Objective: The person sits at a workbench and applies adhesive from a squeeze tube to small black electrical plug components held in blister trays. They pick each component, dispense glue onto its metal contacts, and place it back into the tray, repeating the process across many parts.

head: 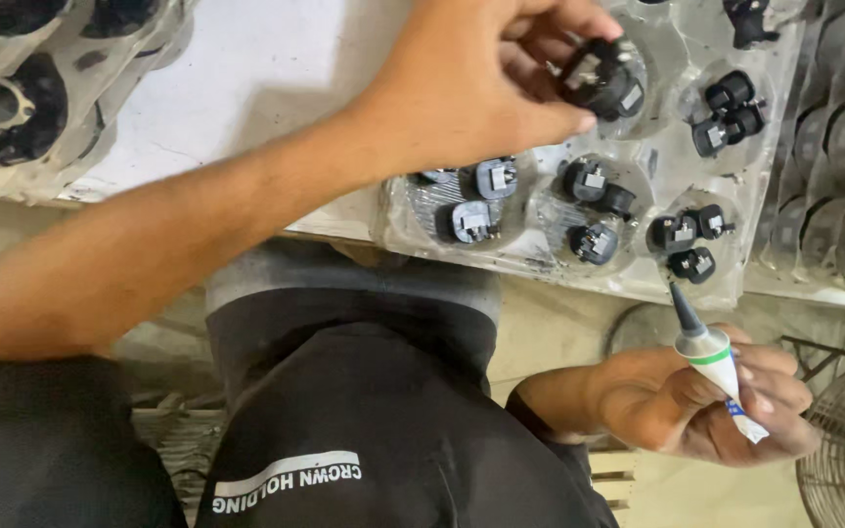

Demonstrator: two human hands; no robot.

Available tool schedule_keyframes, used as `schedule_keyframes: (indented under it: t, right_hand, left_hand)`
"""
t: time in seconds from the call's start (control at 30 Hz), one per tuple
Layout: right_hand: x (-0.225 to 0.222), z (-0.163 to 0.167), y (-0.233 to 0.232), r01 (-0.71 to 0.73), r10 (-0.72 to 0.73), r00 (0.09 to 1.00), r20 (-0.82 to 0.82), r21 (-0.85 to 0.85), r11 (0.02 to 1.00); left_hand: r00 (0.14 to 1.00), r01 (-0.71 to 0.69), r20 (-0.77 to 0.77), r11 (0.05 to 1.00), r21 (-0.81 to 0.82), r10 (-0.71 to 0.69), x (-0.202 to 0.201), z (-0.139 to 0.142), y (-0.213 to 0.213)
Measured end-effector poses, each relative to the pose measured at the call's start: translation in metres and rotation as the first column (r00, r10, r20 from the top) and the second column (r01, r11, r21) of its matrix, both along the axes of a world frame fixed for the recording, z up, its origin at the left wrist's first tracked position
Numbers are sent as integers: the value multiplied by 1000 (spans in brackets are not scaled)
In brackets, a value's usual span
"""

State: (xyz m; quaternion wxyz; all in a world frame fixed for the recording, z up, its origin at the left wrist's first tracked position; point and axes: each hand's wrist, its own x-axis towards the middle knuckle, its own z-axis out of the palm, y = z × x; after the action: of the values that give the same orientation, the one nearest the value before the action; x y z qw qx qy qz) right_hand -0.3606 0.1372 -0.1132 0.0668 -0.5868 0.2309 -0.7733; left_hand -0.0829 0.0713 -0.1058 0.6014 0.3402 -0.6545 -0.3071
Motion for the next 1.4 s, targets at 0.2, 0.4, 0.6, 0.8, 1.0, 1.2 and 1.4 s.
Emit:
schedule_keyframes:
  t: [0.2,0.4,0.6,0.8,1.0,1.2,1.4]
  right_hand:
    - [-17,-3,-1,113,-115,992,43,47,992]
    - [-26,-15,0,95,-100,991,93,54,994]
    - [-37,-28,-3,98,-105,988,115,59,993]
    - [-39,-36,-2,83,-92,986,140,64,994]
    - [-36,-35,-1,65,-75,986,148,75,995]
    - [-38,-40,0,84,-96,982,160,83,993]
    - [-46,-45,0,100,-128,959,252,123,987]
  left_hand:
    - [887,-110,456,993,46,77,-68,9,-83]
    - [705,-221,678,973,-64,205,-104,4,-99]
    - [761,-208,634,977,41,136,-102,-2,-104]
    - [685,-222,714,975,14,146,-93,-11,-123]
    - [639,-245,752,970,2,160,-115,-21,-137]
    - [563,-283,795,956,-70,225,-124,-13,-130]
    - [563,-286,792,955,-81,236,-114,-1,-108]
